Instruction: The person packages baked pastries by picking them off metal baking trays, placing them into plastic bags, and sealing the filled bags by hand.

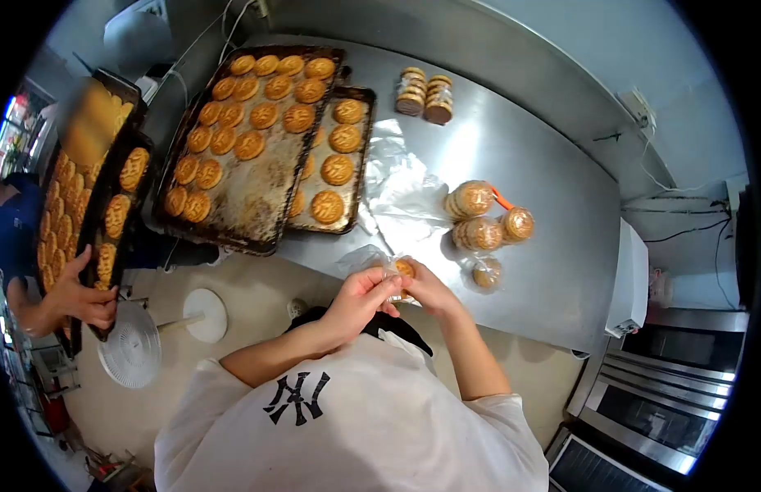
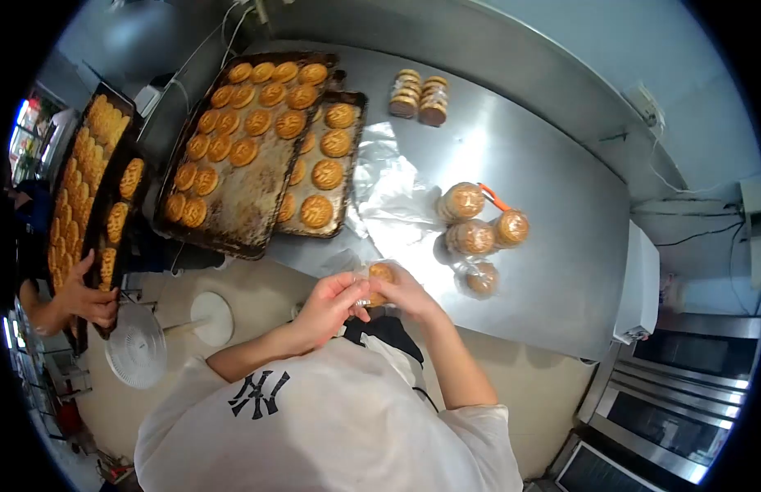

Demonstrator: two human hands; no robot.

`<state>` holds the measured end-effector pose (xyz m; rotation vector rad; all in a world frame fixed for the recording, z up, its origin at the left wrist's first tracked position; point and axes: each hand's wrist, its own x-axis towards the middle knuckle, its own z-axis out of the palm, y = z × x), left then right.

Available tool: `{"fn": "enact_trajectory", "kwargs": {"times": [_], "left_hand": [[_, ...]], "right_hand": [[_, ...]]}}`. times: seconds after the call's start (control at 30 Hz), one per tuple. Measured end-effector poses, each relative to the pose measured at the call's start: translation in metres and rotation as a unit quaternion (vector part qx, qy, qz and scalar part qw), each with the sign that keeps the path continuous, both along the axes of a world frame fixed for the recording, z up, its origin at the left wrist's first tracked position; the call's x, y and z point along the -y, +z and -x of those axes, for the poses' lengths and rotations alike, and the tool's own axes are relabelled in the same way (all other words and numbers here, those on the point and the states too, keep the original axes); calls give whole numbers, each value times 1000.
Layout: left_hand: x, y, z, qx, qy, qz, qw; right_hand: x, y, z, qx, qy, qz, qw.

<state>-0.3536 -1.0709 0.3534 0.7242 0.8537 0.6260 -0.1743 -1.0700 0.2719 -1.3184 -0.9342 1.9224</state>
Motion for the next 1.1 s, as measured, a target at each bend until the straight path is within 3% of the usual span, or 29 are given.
{"fn": "enact_trajectory", "kwargs": {"times": [0.03, 0.07, 0.13, 0.2, 0.23, 0.27, 0.4, 0.43, 0.5, 0.57, 0.6, 0.63, 0.67, 0.73, 0.77, 0.8, 0.87, 0.9, 0.97, 1.0, 1.07, 1.1], "left_hand": [[-3, -15, -55, 4, -2, 9, 1000], [0, -30, -106, 2, -1, 15, 1000], [3, -57, -184, 4, 72, 34, 997], [-1, -85, -224, 2, 89, 32, 995], [0, -97, -235, -12, 124, 43, 991], [1, -108, -238, -25, 158, 54, 986], [15, -133, -219, -2, 264, 78, 961], [14, -132, -211, 1, 270, 75, 960], [16, -133, -184, -6, 263, 73, 962], [17, -134, -161, -10, 246, 58, 967], [19, -132, -154, -115, 178, -35, 977], [23, -129, -150, -217, 105, -127, 962], [29, -126, -150, -217, 109, -127, 962], [26, -105, -165, -107, 50, -83, 990], [26, -103, -172, -65, -1, -83, 994], [24, -93, -177, -73, -96, -78, 990], [22, -93, -199, -34, -158, -112, 980], [19, -102, -203, -33, -157, -112, 981], [8, -128, -203, -107, -206, -149, 961], [0, -119, -200, -135, -140, -197, 961], [-21, -136, -179, -359, -124, -408, 830], [-24, -140, -171, -358, -126, -406, 831]], "right_hand": [[-9, -15, -46, 123, 41, -80, 988], [-18, -31, -90, 120, 43, -75, 989], [-39, -58, -152, 376, 276, -119, 876], [-35, -102, -188, 470, 158, -345, 797], [-45, -83, -209, 482, 210, -360, 770], [-49, -79, -223, 488, 143, -377, 774], [-76, -117, -276, 621, 41, -490, 611], [-83, -116, -277, 617, 49, -492, 612], [-95, -105, -268, 610, 83, -398, 680], [-104, -66, -256, 586, 106, -376, 710], [-105, -51, -251, 560, 128, -350, 740], [-105, -47, -246, 484, 100, -301, 816], [-106, -53, -240, 484, 102, -303, 814], [-107, -67, -226, 267, 92, -238, 929], [-102, -67, -212, 188, 46, -216, 957], [-95, -68, -197, 175, 64, -217, 958], [-81, -40, -166, 295, 133, -281, 904], [-75, -27, -160, 296, 134, -281, 903], [-67, -10, -150, 299, 175, -415, 841], [-68, -13, -149, 300, 176, -415, 841], [-72, -34, -158, 334, 57, -432, 836], [-70, -45, -166, 339, 77, -392, 852]]}}
